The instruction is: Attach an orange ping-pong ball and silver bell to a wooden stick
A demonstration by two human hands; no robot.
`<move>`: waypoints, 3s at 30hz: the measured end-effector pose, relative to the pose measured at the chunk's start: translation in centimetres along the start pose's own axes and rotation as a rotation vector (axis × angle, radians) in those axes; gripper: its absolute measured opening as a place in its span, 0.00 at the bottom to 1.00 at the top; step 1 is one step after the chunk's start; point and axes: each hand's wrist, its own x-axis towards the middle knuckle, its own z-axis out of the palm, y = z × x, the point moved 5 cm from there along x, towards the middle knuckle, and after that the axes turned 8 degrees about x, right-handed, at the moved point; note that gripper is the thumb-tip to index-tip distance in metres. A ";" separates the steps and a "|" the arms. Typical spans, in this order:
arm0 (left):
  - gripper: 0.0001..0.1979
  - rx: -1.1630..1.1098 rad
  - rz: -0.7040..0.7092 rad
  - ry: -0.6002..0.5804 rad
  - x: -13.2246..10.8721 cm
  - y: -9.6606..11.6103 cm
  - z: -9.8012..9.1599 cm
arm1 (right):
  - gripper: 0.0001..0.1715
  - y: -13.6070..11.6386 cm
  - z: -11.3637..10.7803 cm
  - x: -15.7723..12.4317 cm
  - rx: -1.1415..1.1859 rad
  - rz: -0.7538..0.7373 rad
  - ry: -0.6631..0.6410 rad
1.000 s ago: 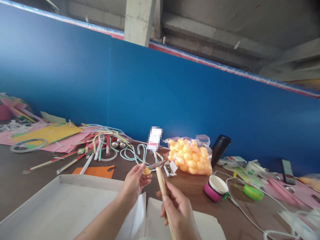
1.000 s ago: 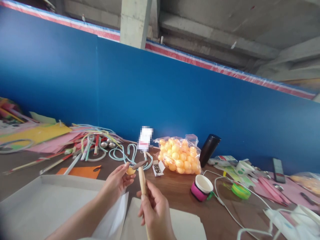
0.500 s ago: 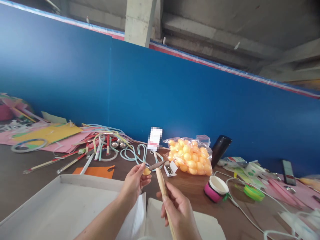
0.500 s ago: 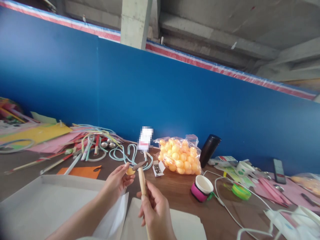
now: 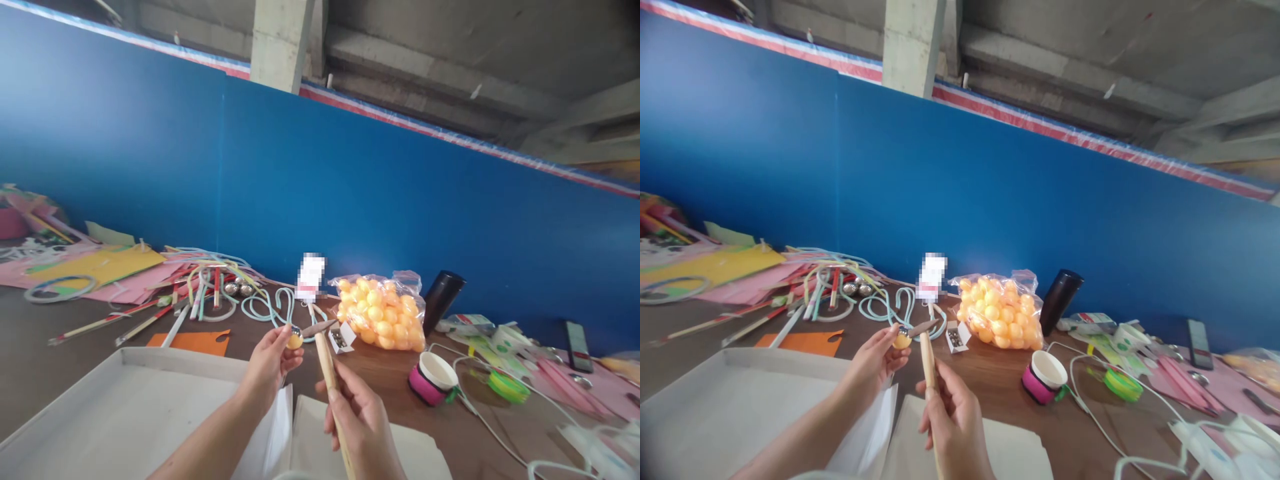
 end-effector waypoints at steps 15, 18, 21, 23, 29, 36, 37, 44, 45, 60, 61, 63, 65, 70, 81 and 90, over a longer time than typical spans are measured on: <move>0.11 0.019 0.001 0.001 0.2 -0.1 -0.1 | 0.32 0.2 0.0 0.0 -0.005 -0.003 -0.013; 0.11 0.015 -0.003 0.003 0.2 -0.1 -0.1 | 0.31 0.3 0.0 0.1 -0.025 0.003 -0.028; 0.11 0.015 0.005 0.010 0.1 -0.1 -0.1 | 0.31 0.2 -0.1 0.1 0.003 -0.008 -0.012; 0.12 0.017 0.006 0.004 0.2 -0.1 -0.1 | 0.31 0.2 -0.1 0.1 0.007 0.000 -0.006; 0.12 0.023 -0.003 0.022 0.2 -0.2 -0.2 | 0.31 0.3 -0.1 0.1 -0.007 -0.005 -0.024; 0.11 0.042 -0.016 0.036 0.0 -0.2 -0.1 | 0.31 0.3 0.0 0.1 -0.024 0.009 -0.044; 0.11 0.043 -0.013 0.038 0.0 -0.1 -0.1 | 0.31 0.3 -0.1 0.2 -0.017 0.008 -0.041; 0.12 0.058 -0.016 0.029 0.1 -0.1 -0.1 | 0.31 0.3 0.0 0.1 -0.012 0.014 -0.041; 0.12 0.056 -0.011 0.033 0.1 -0.1 -0.1 | 0.31 0.3 0.0 0.1 -0.003 0.012 -0.037; 0.11 0.058 -0.017 0.033 0.3 -0.4 -0.2 | 0.31 0.3 0.0 0.1 -0.036 0.013 -0.045; 0.11 0.059 -0.016 0.034 0.4 -0.4 -0.2 | 0.31 0.2 0.0 0.1 -0.025 0.010 -0.044; 0.11 0.060 -0.013 0.029 0.4 -0.5 -0.1 | 0.31 0.2 0.0 0.1 -0.011 0.013 -0.037; 0.11 0.059 -0.014 0.023 0.4 -0.5 -0.1 | 0.32 0.2 0.1 0.1 -0.023 0.019 -0.028; 0.13 0.055 -0.009 0.023 0.2 -0.5 -0.2 | 0.33 0.1 0.1 0.1 -0.001 0.002 -0.008; 0.13 0.066 -0.019 0.014 0.1 -0.4 0.0 | 0.32 0.2 0.1 0.1 -0.007 0.017 -0.030; 0.16 0.110 -0.023 0.007 0.1 -0.6 -0.2 | 0.32 0.1 0.1 0.1 0.010 0.011 -0.018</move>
